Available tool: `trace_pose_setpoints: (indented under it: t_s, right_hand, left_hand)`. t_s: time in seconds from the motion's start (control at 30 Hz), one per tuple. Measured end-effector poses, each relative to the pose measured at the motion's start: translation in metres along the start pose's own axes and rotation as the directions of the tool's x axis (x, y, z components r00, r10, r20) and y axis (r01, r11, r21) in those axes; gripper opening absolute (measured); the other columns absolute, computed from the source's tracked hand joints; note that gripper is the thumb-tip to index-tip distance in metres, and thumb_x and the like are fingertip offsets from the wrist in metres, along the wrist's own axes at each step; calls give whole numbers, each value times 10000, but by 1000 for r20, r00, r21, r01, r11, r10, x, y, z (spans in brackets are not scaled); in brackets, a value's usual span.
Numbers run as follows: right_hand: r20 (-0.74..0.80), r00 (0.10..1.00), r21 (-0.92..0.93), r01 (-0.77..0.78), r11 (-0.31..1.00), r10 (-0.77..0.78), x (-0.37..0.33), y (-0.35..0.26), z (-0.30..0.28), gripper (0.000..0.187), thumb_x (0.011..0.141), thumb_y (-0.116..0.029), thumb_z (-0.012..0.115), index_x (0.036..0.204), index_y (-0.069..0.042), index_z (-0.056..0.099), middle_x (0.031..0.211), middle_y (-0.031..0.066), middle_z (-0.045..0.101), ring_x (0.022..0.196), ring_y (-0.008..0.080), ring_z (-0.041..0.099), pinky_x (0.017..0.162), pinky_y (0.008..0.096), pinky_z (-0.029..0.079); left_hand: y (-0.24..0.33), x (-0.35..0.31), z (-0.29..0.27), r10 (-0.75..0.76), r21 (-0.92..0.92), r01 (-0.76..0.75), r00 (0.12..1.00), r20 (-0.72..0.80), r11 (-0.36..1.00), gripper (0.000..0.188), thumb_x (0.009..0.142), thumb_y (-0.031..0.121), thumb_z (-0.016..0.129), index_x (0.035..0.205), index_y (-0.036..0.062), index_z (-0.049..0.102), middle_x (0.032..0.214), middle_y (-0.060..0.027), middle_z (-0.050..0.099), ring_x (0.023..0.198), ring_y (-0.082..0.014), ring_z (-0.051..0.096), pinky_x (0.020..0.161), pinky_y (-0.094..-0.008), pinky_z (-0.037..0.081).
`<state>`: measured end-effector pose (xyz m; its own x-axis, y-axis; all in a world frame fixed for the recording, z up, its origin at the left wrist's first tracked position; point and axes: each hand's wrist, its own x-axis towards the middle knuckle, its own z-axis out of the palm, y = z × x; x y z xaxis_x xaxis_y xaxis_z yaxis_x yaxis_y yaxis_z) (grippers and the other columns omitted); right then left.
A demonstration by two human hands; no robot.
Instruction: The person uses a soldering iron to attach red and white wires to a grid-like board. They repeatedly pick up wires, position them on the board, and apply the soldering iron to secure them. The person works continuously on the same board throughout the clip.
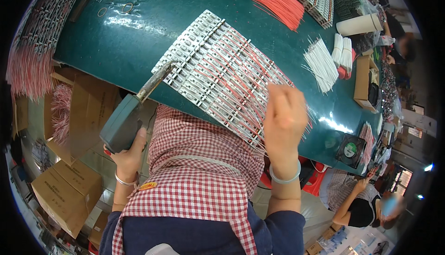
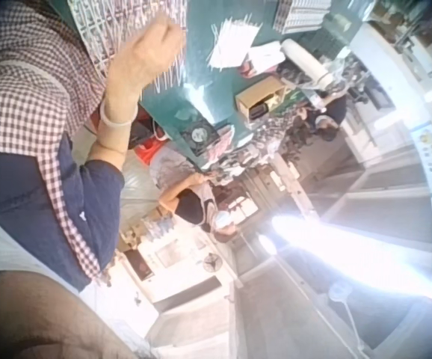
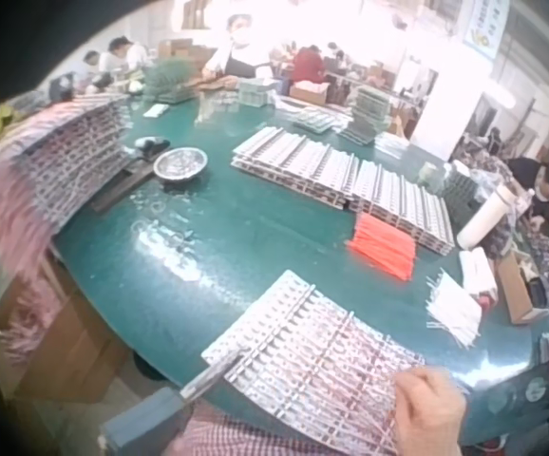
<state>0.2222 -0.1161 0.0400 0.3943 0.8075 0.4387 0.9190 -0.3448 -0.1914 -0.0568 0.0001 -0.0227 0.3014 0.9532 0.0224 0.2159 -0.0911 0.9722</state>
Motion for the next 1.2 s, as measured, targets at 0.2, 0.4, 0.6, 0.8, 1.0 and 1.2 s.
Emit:
trace_pose_setpoints:
  t_s: [0.2,0.4,0.6,0.8,1.0,1.2]
  right_hand:
    - [-102,995,288,42,957,-13,20,-37,15,243,748,103,664,952,-25,698,870,107,605,786,255,592,668,351,485]
    - [-42,997,415,72,907,-60,16,-65,78,171,744,58,699,894,-21,682,822,96,587,751,259,580,646,363,481]
    - [-31,999,378,41,925,-32,8,-64,99,115,756,26,705,852,-20,659,804,100,578,749,273,577,647,374,474]
    - [-38,998,327,61,943,-52,8,-65,98,103,756,28,697,837,-17,652,790,102,566,734,276,567,638,378,470]
    - [-31,998,315,59,947,-51,9,-66,97,93,751,26,695,818,-14,646,781,101,556,721,272,562,621,380,466]
    - [-29,998,301,59,952,-52,9,-66,98,88,749,31,687,810,-12,642,771,102,548,712,269,560,613,376,467]
  left_hand:
    - [4,-1,1,12,-9,-12,1000,-10,1000,220,771,31,760,967,-48,698,843,-99,723,729,-138,682,668,-252,529]
    - [6,-5,-1,37,-50,-36,999,16,998,203,768,14,748,955,-46,695,841,-103,721,730,-139,679,655,-245,521]
    - [-3,-6,-2,76,-28,-74,996,56,997,185,755,-16,736,927,-41,673,843,-84,675,688,-121,628,600,-239,488]
    - [-2,-1,3,130,-31,-128,988,79,991,173,751,-34,726,909,-37,657,827,-75,648,665,-113,603,577,-238,466]
    - [-2,0,6,87,-70,-80,990,109,994,170,757,-49,711,918,-44,654,851,-87,649,683,-120,607,599,-238,471]
    - [-2,1,5,78,-44,-73,988,132,996,169,758,-49,709,917,-42,652,859,-84,653,693,-120,611,609,-246,478]
